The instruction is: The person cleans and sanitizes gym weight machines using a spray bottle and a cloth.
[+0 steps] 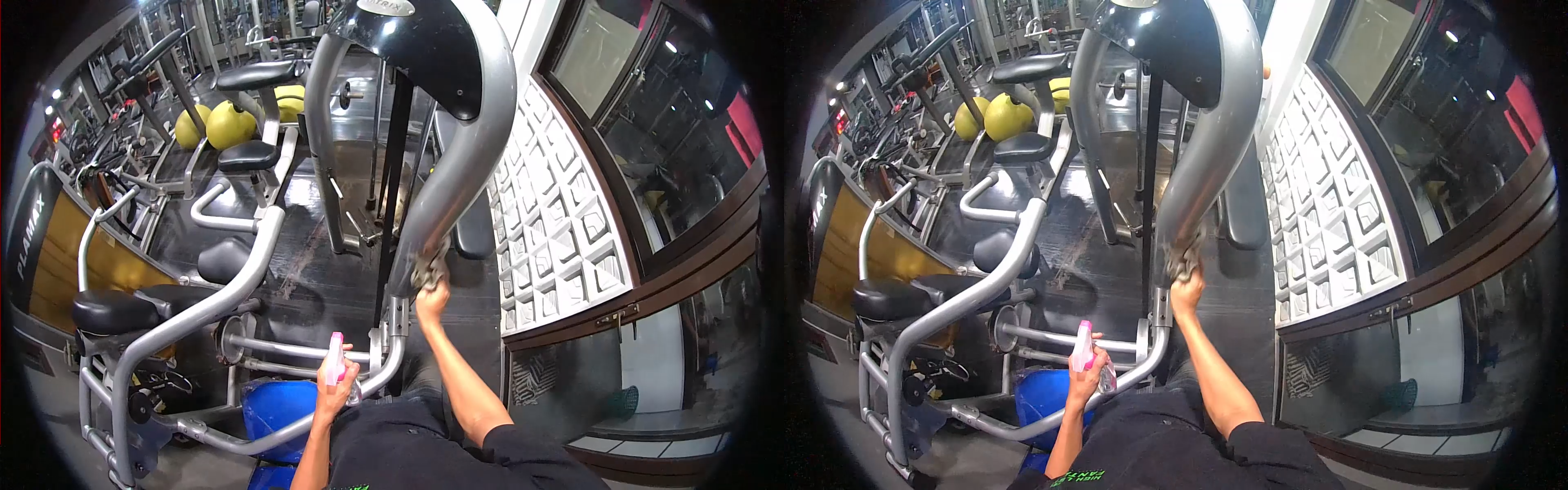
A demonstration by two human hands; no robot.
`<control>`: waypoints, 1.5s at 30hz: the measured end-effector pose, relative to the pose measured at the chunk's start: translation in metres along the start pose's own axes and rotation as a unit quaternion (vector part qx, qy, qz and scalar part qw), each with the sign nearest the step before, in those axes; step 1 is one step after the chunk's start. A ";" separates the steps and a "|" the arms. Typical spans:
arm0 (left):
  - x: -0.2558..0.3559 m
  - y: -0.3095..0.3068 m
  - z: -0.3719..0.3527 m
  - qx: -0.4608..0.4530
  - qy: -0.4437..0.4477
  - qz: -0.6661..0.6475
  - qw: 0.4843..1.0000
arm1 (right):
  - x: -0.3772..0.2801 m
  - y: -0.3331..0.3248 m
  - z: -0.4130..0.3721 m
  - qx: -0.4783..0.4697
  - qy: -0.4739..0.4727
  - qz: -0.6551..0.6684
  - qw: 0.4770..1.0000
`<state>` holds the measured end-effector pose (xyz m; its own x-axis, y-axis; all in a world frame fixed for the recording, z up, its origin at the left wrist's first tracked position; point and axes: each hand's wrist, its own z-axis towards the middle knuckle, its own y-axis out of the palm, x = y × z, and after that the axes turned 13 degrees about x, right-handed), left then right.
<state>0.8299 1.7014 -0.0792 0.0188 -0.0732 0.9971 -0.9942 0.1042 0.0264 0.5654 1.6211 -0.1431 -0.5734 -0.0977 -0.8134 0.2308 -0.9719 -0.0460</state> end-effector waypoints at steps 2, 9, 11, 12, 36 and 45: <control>0.000 0.000 0.002 0.000 0.012 0.018 1.000 | 0.027 -0.026 -0.029 -0.176 0.232 -0.121 0.949; 0.003 -0.009 0.004 -0.007 0.021 0.039 0.999 | -0.012 -0.013 0.036 0.117 0.107 0.028 0.987; 0.002 -0.010 0.004 -0.003 0.022 0.046 0.999 | -0.072 -0.011 0.083 0.136 -0.077 0.030 0.987; 0.002 -0.009 0.004 0.000 0.027 0.051 0.998 | -0.090 -0.010 0.097 0.133 -0.158 0.032 0.978; -0.036 0.028 0.018 -0.112 0.010 -0.048 0.993 | -0.083 -0.056 -0.042 -0.460 0.225 0.091 0.854; -0.006 0.045 0.023 -0.079 0.008 -0.112 0.990 | -0.140 -0.097 -0.004 -0.410 -0.111 -0.070 0.903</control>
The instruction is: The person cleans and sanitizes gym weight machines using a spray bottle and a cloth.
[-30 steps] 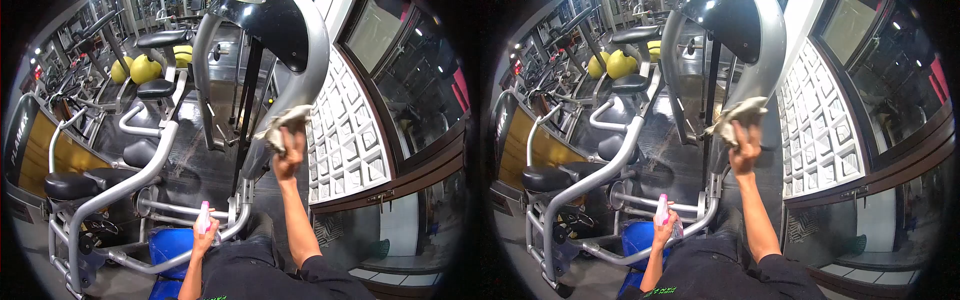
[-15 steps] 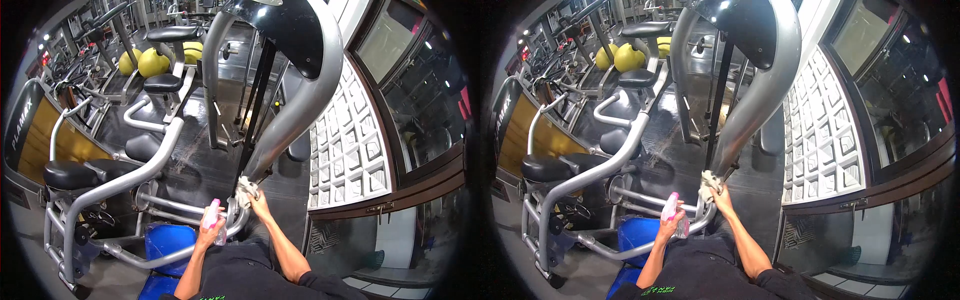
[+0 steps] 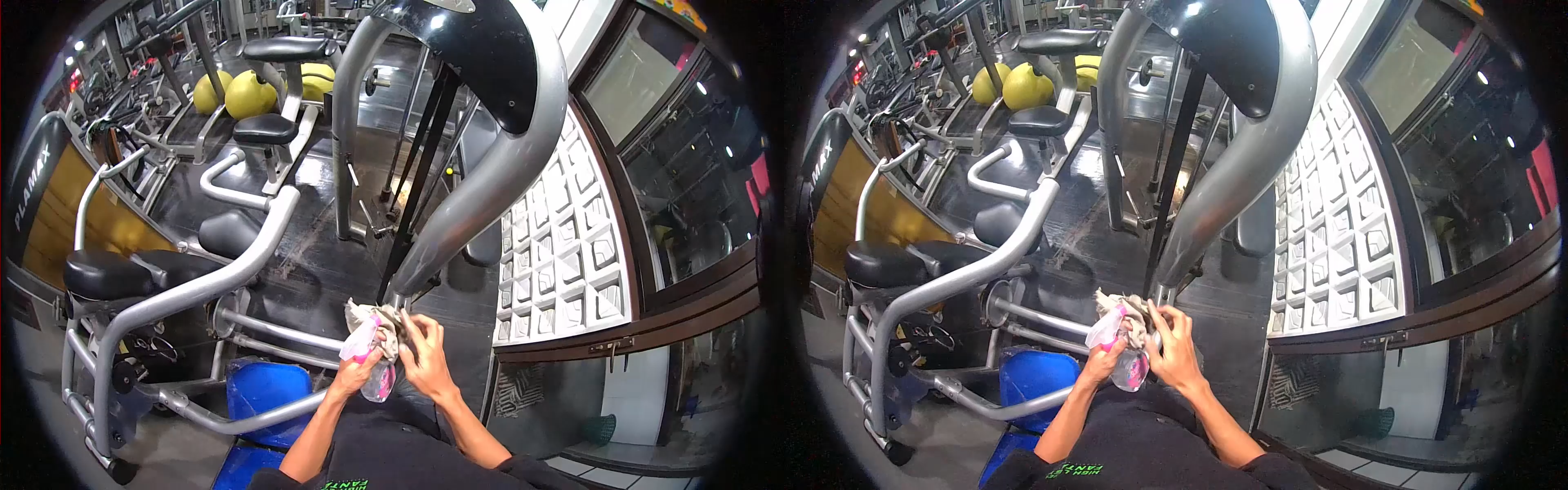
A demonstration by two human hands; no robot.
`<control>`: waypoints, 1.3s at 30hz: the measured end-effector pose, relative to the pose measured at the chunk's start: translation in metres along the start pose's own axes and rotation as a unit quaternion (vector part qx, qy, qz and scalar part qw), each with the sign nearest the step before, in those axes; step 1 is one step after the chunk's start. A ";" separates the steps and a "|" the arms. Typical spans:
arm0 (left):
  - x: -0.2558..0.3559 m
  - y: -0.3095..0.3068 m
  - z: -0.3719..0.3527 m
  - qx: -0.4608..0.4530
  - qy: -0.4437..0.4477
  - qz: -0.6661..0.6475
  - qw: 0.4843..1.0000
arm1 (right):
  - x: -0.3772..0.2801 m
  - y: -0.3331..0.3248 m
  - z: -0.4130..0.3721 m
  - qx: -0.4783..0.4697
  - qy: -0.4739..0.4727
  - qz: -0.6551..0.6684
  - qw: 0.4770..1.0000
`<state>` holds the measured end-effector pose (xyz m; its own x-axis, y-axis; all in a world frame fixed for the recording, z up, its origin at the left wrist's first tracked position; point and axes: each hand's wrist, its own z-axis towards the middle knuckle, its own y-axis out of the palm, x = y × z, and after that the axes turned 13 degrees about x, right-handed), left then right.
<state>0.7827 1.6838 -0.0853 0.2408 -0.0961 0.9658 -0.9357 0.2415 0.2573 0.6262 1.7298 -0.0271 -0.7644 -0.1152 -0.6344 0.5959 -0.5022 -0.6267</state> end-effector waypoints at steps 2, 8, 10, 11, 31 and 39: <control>-0.008 0.002 0.000 0.019 -0.050 -0.012 0.999 | -0.019 -0.016 -0.002 -0.032 0.051 0.037 0.998; 0.006 0.028 -0.004 0.048 0.038 0.069 0.996 | -0.033 -0.003 -0.012 -0.074 0.107 0.124 0.984; 0.017 0.027 -0.002 -0.010 -0.008 0.076 0.997 | -0.031 -0.003 -0.013 -0.067 0.114 0.124 0.983; 0.015 0.022 -0.001 -0.011 -0.006 0.073 0.997 | -0.024 0.001 -0.018 -0.036 0.100 0.115 0.988; 0.092 0.139 0.197 0.004 0.404 0.134 0.905 | 0.015 -0.039 -0.020 0.266 0.203 0.303 0.892; 0.028 0.133 0.200 0.135 0.536 0.178 0.814 | 0.025 -0.032 -0.034 0.278 0.221 0.284 0.890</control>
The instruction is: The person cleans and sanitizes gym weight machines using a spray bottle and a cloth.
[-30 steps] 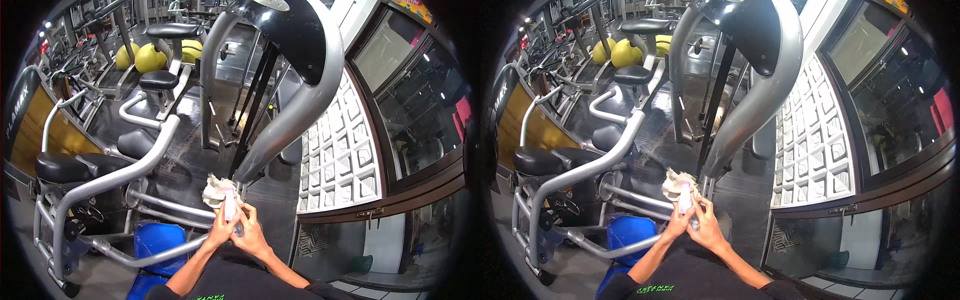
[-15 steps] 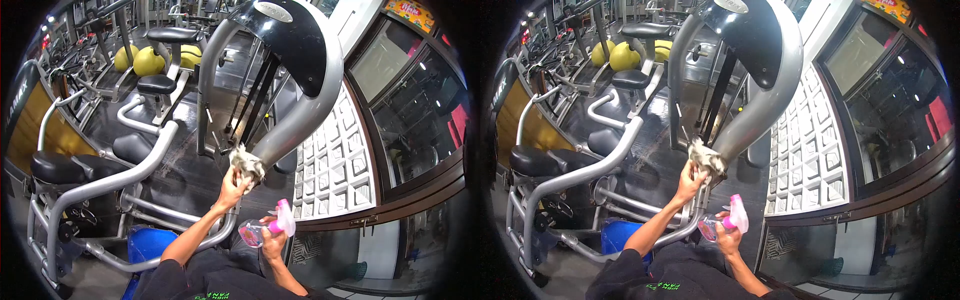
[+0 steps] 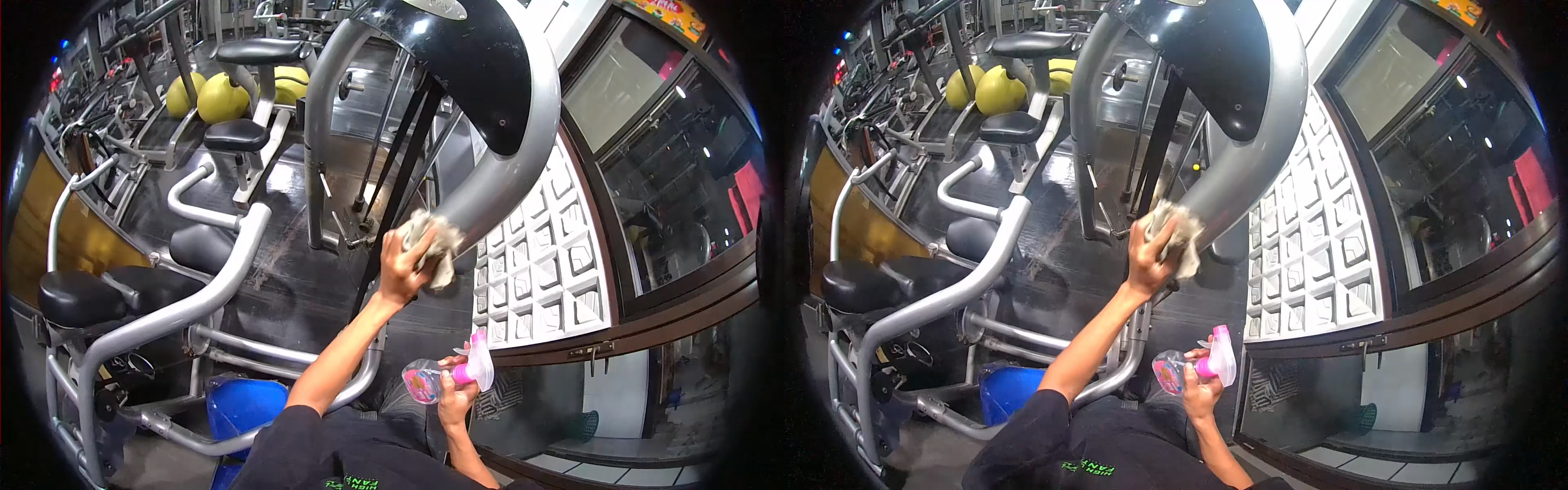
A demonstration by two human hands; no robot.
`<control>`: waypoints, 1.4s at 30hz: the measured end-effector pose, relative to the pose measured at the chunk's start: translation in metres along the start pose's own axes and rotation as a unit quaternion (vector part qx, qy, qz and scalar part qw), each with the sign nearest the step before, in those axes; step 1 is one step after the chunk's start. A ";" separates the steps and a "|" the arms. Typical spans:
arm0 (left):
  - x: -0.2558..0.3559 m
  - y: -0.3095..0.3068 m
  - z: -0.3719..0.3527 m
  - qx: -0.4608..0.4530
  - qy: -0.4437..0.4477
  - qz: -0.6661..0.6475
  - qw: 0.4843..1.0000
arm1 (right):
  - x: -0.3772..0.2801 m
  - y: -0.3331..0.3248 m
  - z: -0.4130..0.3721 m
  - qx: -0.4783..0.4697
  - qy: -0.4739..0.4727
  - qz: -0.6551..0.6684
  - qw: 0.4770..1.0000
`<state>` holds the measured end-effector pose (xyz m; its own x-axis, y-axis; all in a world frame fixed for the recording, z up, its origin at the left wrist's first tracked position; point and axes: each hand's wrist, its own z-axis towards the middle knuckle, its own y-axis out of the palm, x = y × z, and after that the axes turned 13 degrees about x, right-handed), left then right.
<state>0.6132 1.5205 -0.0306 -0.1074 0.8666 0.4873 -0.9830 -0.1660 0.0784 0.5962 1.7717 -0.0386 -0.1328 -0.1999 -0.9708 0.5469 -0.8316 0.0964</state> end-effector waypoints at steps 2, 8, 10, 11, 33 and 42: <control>-0.014 -0.007 -0.052 0.030 -0.089 -0.006 0.996 | 0.000 0.001 0.000 0.003 0.003 0.007 1.000; -0.051 -0.028 -0.172 -0.011 -0.353 0.110 0.929 | -0.001 0.003 0.001 -0.012 0.021 0.024 0.999; -0.062 -0.031 -0.177 -0.031 -0.381 0.128 0.915 | -0.002 0.006 0.000 -0.010 0.029 0.031 0.999; -0.059 -0.029 -0.161 -0.021 -0.411 0.121 0.903 | -0.002 0.005 -0.001 -0.010 0.027 0.032 0.999; -0.009 0.026 0.079 -0.042 -0.012 -0.147 0.988 | 0.010 -0.003 -0.026 -0.015 0.025 0.027 0.999; -0.057 -0.038 -0.146 -0.027 -0.319 0.097 0.942 | 0.019 0.012 -0.032 -0.048 0.030 0.039 0.998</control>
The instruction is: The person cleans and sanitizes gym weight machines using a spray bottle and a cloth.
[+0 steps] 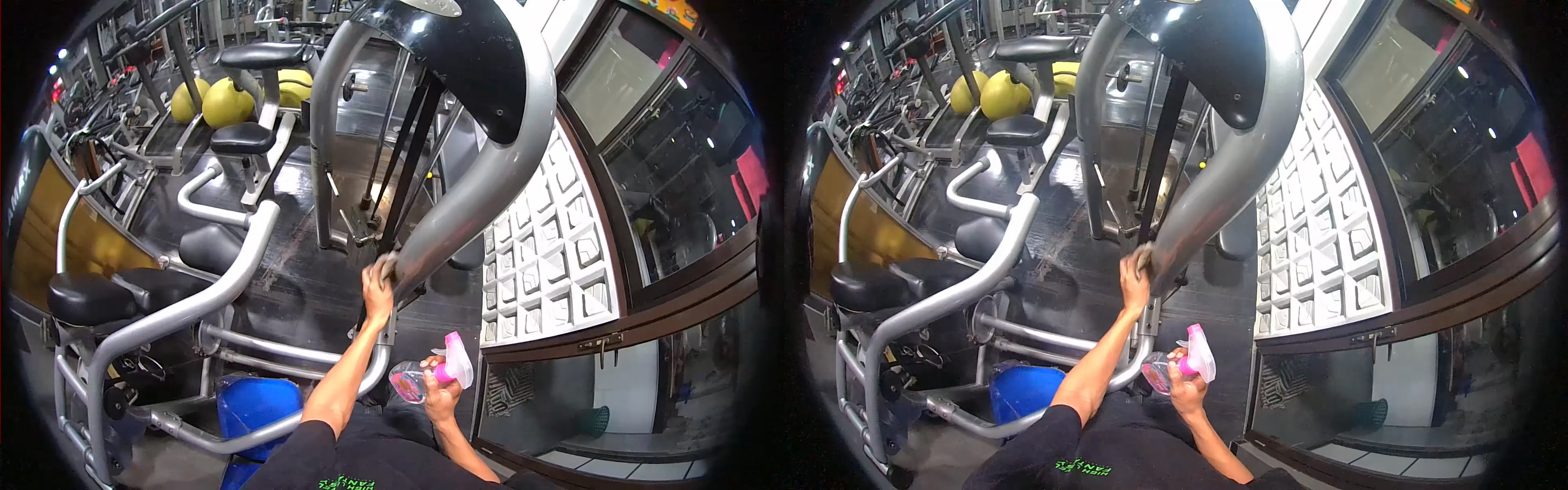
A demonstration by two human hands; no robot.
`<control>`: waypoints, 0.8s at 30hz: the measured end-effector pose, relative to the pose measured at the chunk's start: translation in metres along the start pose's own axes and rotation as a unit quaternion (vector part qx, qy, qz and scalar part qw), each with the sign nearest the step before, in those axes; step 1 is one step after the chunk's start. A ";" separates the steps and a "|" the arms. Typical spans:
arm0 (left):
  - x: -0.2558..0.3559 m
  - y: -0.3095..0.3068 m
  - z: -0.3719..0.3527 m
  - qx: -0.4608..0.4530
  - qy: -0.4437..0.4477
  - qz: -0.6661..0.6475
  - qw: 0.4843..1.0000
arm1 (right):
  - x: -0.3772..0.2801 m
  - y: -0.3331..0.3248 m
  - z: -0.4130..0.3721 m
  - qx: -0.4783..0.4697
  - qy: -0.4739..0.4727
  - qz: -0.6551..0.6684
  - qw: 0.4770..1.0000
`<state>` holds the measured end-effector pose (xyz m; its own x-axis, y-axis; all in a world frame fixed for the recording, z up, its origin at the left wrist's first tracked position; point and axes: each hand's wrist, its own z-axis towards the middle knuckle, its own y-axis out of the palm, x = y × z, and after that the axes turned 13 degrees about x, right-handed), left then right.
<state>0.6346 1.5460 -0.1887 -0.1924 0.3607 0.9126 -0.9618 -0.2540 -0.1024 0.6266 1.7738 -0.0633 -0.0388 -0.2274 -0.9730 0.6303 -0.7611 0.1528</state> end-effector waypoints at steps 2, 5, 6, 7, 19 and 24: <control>-0.052 -0.003 -0.036 -0.049 -0.170 0.085 0.981 | 0.001 0.000 0.000 -0.010 0.002 0.000 1.000; -0.072 -0.006 -0.042 -0.112 -0.385 0.103 0.910 | 0.001 0.001 0.002 -0.013 -0.009 -0.010 1.000; -0.072 -0.003 -0.043 -0.098 -0.448 0.023 0.888 | 0.002 -0.001 0.003 -0.004 -0.012 0.001 1.000; -0.068 0.000 -0.043 -0.084 -0.506 -0.057 0.857 | 0.002 -0.003 0.003 0.006 -0.013 0.012 1.000; 0.115 0.005 0.010 0.089 -0.053 -0.080 0.991 | 0.005 -0.023 0.018 0.049 0.004 -0.044 0.998; 0.085 0.024 -0.013 0.034 0.290 -0.037 0.956 | 0.000 -0.017 0.021 0.042 0.002 -0.014 0.999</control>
<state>0.5921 1.5827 -0.1185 -0.2195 0.8122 0.5406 -0.9658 -0.2594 -0.0024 0.5999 1.7740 -0.0619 -0.0530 -0.2033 -0.9777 0.5609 -0.8161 0.1393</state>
